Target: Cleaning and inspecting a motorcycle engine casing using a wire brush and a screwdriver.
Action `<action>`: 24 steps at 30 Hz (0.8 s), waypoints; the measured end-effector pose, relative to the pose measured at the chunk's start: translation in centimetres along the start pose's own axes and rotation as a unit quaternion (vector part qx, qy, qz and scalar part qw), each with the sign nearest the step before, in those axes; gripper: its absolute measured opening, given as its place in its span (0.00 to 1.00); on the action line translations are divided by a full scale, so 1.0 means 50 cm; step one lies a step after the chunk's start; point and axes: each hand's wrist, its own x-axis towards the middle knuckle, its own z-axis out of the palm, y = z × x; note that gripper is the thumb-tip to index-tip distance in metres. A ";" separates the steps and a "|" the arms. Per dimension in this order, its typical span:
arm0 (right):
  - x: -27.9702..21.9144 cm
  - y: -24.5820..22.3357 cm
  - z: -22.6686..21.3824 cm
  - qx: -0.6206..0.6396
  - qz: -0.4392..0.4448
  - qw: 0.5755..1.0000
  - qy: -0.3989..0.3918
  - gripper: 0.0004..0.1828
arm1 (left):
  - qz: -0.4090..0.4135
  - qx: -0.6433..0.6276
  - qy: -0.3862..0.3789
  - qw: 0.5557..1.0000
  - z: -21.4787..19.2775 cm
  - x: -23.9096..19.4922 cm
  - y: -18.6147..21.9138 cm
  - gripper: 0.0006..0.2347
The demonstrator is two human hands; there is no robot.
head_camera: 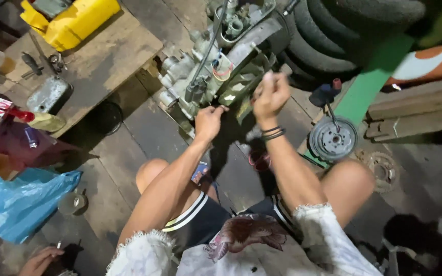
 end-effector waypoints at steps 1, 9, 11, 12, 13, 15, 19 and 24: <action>0.034 -0.047 -0.008 -0.004 0.000 1.000 0.002 0.19 | 0.000 0.001 -0.004 1.000 -0.002 0.000 -0.007 0.19; -0.036 0.042 0.008 0.080 0.038 0.996 -0.005 0.21 | -0.007 0.012 0.001 1.000 0.002 0.007 -0.009 0.19; 0.010 -0.047 -0.002 0.082 0.041 0.996 0.005 0.21 | -0.014 0.014 0.001 1.000 -0.001 0.002 -0.010 0.18; 0.037 -0.089 -0.005 0.085 0.043 0.995 0.013 0.22 | -0.020 0.014 0.005 1.000 0.001 0.003 -0.009 0.18; 0.059 -0.103 0.000 0.083 0.042 0.996 0.010 0.22 | -0.022 0.011 0.004 1.000 0.003 0.005 0.002 0.18; 0.078 -0.132 0.011 0.146 0.011 0.989 0.021 0.17 | -0.009 0.013 -0.001 1.000 -0.006 -0.009 0.004 0.18; 0.034 -0.066 0.019 0.149 0.016 0.989 0.017 0.17 | -0.013 0.026 0.001 1.000 -0.005 0.022 -0.013 0.19; 0.103 -0.177 -0.049 0.157 -0.080 0.984 0.004 0.16 | -0.013 0.036 -0.004 0.999 0.022 0.044 -0.065 0.19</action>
